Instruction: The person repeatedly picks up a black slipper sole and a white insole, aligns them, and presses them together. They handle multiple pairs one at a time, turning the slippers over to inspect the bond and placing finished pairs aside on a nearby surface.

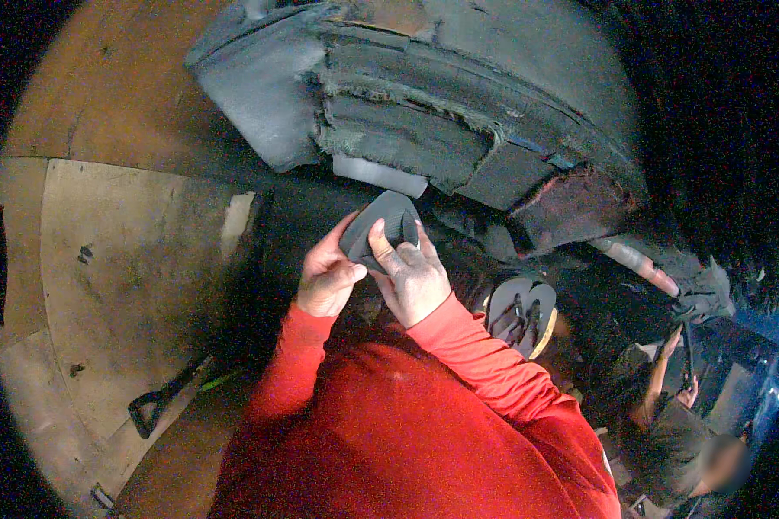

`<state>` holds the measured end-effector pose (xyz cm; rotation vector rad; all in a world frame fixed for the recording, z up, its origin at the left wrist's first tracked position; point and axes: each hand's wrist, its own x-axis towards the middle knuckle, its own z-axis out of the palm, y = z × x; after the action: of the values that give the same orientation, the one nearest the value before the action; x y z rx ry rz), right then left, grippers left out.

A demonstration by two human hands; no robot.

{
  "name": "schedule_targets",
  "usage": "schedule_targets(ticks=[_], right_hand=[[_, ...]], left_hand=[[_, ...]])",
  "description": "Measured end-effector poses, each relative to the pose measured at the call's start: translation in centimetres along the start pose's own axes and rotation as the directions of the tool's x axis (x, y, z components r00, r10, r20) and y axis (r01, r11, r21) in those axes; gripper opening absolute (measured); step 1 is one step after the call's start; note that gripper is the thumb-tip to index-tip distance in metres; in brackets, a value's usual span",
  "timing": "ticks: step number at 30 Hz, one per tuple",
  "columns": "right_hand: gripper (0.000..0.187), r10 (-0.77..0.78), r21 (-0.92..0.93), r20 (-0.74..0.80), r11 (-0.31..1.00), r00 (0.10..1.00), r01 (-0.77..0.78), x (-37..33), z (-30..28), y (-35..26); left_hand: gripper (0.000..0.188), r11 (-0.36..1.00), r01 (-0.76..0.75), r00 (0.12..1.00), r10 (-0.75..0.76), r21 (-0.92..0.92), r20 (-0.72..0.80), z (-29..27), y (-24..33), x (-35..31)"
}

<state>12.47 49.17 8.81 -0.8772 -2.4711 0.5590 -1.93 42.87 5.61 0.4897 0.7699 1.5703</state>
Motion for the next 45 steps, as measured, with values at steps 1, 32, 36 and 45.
schedule_targets(ticks=[1, 32, 36, 45], right_hand=[[0.073, 0.018, 0.055, 0.035, 0.998, 0.999, -0.02, 0.0, 0.2, -0.2], [0.057, -0.274, -0.335, 0.184, 0.885, 0.944, 0.322, 2.6, -1.6, -0.6], [0.055, -0.403, -0.293, 0.144, 0.855, 0.904, 0.428, 4.2, -2.0, -2.9], [0.052, -0.507, -0.005, -0.139, 0.859, 0.851, 0.512, 4.9, -4.6, -13.8]], left_hand=[[0.063, 0.996, -0.037, 0.999, 0.037, 0.077, 0.007, 0.4, 0.7, 0.0], [0.03, 0.974, -0.216, 0.906, 0.173, -0.07, -0.386, 3.1, 0.7, -2.6], [0.036, 0.947, -0.308, 0.9, 0.259, -0.091, -0.349, 2.9, 2.3, -4.6], [0.045, 0.868, -0.305, 0.901, 0.129, -0.392, -0.415, -2.9, 9.2, -10.9]])
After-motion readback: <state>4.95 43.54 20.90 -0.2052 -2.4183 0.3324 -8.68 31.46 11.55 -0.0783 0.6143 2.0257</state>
